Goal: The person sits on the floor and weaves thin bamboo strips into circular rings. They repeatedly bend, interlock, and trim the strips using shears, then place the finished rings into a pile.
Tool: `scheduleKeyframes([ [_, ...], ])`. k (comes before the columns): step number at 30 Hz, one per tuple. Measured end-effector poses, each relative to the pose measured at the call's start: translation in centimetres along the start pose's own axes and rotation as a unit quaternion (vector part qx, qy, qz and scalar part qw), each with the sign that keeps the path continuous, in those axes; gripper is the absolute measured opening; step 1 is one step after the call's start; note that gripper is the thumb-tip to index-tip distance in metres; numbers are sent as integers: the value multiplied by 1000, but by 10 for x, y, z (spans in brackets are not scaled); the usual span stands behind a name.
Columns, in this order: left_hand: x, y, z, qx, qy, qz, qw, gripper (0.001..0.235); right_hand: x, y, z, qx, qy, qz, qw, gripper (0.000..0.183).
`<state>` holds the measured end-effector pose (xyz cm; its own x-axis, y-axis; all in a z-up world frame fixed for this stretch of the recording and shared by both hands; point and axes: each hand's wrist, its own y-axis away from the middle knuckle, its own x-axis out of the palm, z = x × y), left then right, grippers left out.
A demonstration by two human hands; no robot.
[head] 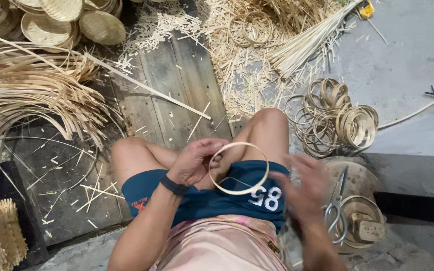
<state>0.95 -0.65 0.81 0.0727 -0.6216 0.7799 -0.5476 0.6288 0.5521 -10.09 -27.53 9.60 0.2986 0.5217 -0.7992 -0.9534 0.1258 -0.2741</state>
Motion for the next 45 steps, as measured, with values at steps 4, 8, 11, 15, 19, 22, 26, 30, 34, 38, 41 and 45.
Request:
scheduleKeyframes([
  [4, 15, 9, 10, -11, -6, 15, 1000, 18, 41, -57, 51, -113, -150, 92, 978, 33],
  [8, 18, 11, 0, 10, -160, -122, 979, 23, 55, -73, 67, -173, -207, 141, 953, 18],
  [11, 21, 1, -4, -97, -189, -131, 968, 63, 61, -70, 72, -226, -195, 142, 944, 20],
  [15, 29, -6, 3, -138, -262, -151, 943, 81, 68, -67, 72, -263, -101, 140, 949, 19],
  [19, 30, -3, 10, -106, -205, -163, 959, 74, 75, -64, 69, -250, -110, 140, 952, 21],
  [22, 31, -4, 9, -97, -158, -178, 966, 73, 80, -66, 63, -247, -111, 144, 952, 23],
  [26, 28, -6, 0, -105, -150, -180, 966, 71, 90, -72, 47, -140, -220, 157, 953, 20],
  [30, 10, -4, -11, 37, -50, -112, 992, 37, 101, -72, 30, -3, -255, 23, 967, 17],
  [34, -3, -7, -13, 114, 88, -85, 986, 38, 112, -63, 19, 334, -608, 180, 697, 38],
  [38, -7, -9, -15, 118, 115, -61, 984, 40, 125, -54, 15, 391, -775, 169, 467, 47],
  [41, -10, -6, -20, 68, 54, -83, 993, 40, 134, -51, 12, 389, -778, 183, 458, 43],
  [45, -14, -5, -20, 115, 98, -101, 983, 38, 139, -49, 11, 411, -761, 230, 445, 42],
])
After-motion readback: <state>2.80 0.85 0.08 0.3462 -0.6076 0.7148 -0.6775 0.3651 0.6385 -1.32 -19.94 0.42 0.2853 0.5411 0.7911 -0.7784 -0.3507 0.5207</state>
